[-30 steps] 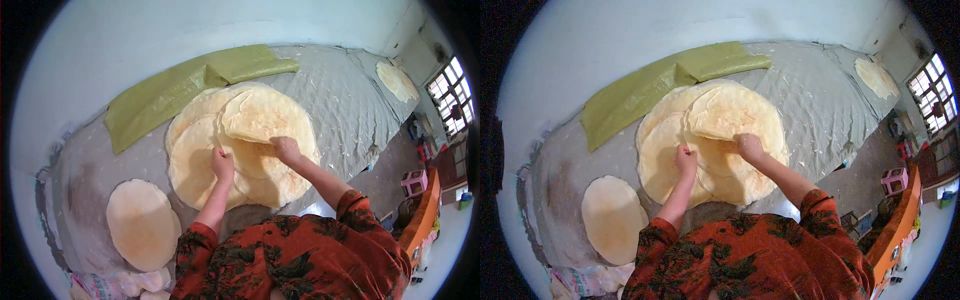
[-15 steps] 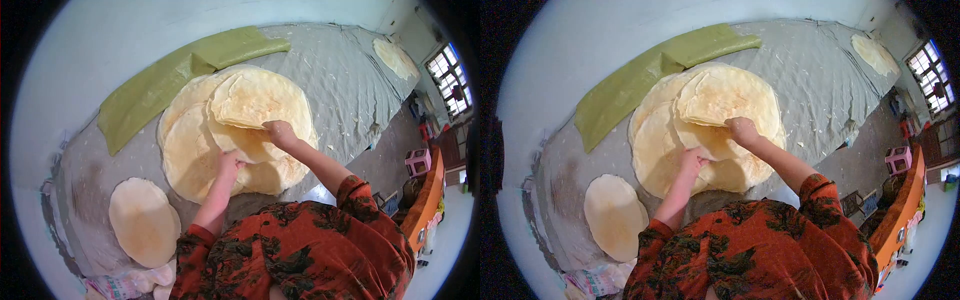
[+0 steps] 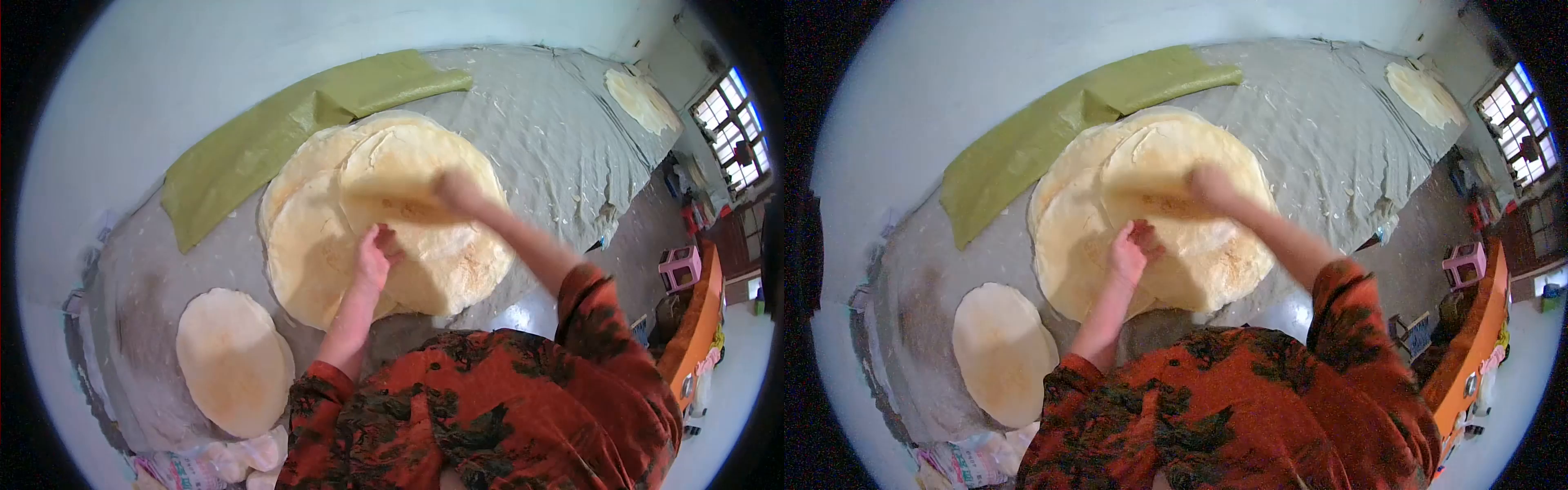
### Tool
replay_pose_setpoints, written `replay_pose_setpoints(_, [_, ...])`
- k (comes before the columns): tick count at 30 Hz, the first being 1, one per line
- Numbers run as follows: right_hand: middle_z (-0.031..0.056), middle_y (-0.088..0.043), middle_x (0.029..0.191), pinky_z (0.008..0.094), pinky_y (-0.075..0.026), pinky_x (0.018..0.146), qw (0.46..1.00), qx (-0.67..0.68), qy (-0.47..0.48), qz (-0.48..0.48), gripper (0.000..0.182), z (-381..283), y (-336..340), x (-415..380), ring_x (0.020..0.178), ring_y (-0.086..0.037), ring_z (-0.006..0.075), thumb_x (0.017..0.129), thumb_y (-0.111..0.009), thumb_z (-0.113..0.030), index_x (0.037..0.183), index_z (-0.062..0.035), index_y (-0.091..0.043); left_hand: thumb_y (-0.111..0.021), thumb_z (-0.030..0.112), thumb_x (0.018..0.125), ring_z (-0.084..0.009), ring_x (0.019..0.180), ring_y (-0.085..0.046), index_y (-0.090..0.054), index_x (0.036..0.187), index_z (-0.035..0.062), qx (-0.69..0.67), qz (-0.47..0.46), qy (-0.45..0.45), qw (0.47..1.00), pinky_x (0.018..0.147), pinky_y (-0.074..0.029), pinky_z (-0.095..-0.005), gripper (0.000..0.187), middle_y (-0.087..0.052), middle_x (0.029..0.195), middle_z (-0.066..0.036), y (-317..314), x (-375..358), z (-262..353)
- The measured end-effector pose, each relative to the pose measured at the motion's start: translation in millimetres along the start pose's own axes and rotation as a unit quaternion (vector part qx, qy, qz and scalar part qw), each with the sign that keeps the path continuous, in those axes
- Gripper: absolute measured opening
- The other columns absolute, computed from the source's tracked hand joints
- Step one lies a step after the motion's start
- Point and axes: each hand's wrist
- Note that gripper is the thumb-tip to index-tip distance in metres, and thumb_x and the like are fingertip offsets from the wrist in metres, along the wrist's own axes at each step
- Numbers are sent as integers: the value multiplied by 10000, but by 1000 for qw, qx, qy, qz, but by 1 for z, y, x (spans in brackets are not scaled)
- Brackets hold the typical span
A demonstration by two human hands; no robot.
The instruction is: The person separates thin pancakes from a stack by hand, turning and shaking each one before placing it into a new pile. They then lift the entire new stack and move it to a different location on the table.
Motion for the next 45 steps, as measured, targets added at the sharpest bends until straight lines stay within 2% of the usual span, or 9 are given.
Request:
replay_pose_setpoints(5, [178, -625, 753, 433, -472, 657, 980, 5, 66, 189, 160, -24, 204, 25, 724, -603, 358, 795, -528, -119, 882, -34, -632, -540, 205, 831, -147, 824, -533, -493, 960, 93, 105, 139, -122, 977, 630, -477, -350, 177, -506, 984, -23, 6, -9, 3])
replay_pose_setpoints(14, [153, -635, 878, 393, -493, 711, 995, 42, 6, 87, 252, -24, -16, -41, 793, -616, 309, 714, -524, -88, 937, -91, -639, -577, 22, 764, -116, 574, -502, -478, 954, 31, 284, 212, -247, 902, 466, -414, -240, 215, -534, 775, -57, 5, 22, 14])
replay_pose_setpoints(17, [152, -626, 792, 406, -488, 662, 999, 21, -8, 39, 195, -33, -28, -47, 742, -612, 320, 706, -538, -106, 875, -92, -633, -578, 30, 758, -130, 584, -516, -489, 972, 37, 357, 232, -251, 869, 467, -424, -249, 232, -548, 780, -54, -2, 27, 28])
replay_pose_setpoints(19, [150, -619, 750, 409, -483, 642, 999, 27, -9, 33, 172, -38, -20, -47, 720, -608, 324, 703, -539, -106, 849, -91, -628, -574, 39, 754, -161, 652, -557, -496, 1006, 46, 298, 111, -30, 948, 521, -473, -287, 264, -559, 840, -68, 4, 32, 36])
replay_pose_setpoints(31, [162, -605, 911, 401, -490, 710, 993, 60, 9, 104, 480, -80, -52, -61, 826, -605, 307, 642, -703, -392, 940, -37, -581, -431, 229, 848, -318, 976, -557, -475, 1094, 12, -63, -94, 90, 989, 854, -462, -491, 331, -542, 1100, -147, 5, 25, 25])
replay_pose_setpoints(33, [181, -622, 793, 421, -487, 663, 992, 27, -87, -91, 316, -80, 20, -33, 728, -616, 323, 690, -660, -325, 813, -36, -630, -477, 243, 856, -293, 884, -578, -499, 1004, 25, -26, -84, 38, 995, 768, -495, -447, 264, -566, 985, -148, 1, 13, 35])
replay_pose_setpoints(35, [215, -612, 728, 446, -476, 653, 992, 70, -35, 94, 166, -23, 37, 18, 681, -610, 347, 732, -558, -169, 745, -25, -639, -521, 195, 844, -214, 794, -578, -506, 968, 29, 119, 121, -107, 980, 663, -500, -350, 208, -561, 883, -105, 14, 7, 32])
replay_pose_setpoints(40, [186, -628, 768, 423, -485, 642, 987, 25, -12, 159, 183, -36, 188, 4, 683, -617, 346, 773, -513, -85, 889, -37, -646, -541, 115, 828, -136, 709, -556, -512, 928, 21, 270, 164, -90, 944, 580, -463, -263, 140, -544, 805, -55, 47, -62, -11])
replay_pose_setpoints(45, [108, -638, 935, 378, -510, 650, 962, -28, 92, 256, 319, -43, 81, -96, 779, -628, 287, 738, -463, -19, 997, -116, -621, -566, 78, 820, -135, 761, -546, -487, 975, 37, 301, 148, -110, 936, 607, -461, -263, 179, -548, 877, -60, 49, -77, -40])
Point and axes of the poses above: each hand's wrist, its own x-axis towards the middle knuckle, its own y-axis out of the back of the hand, z = x × y
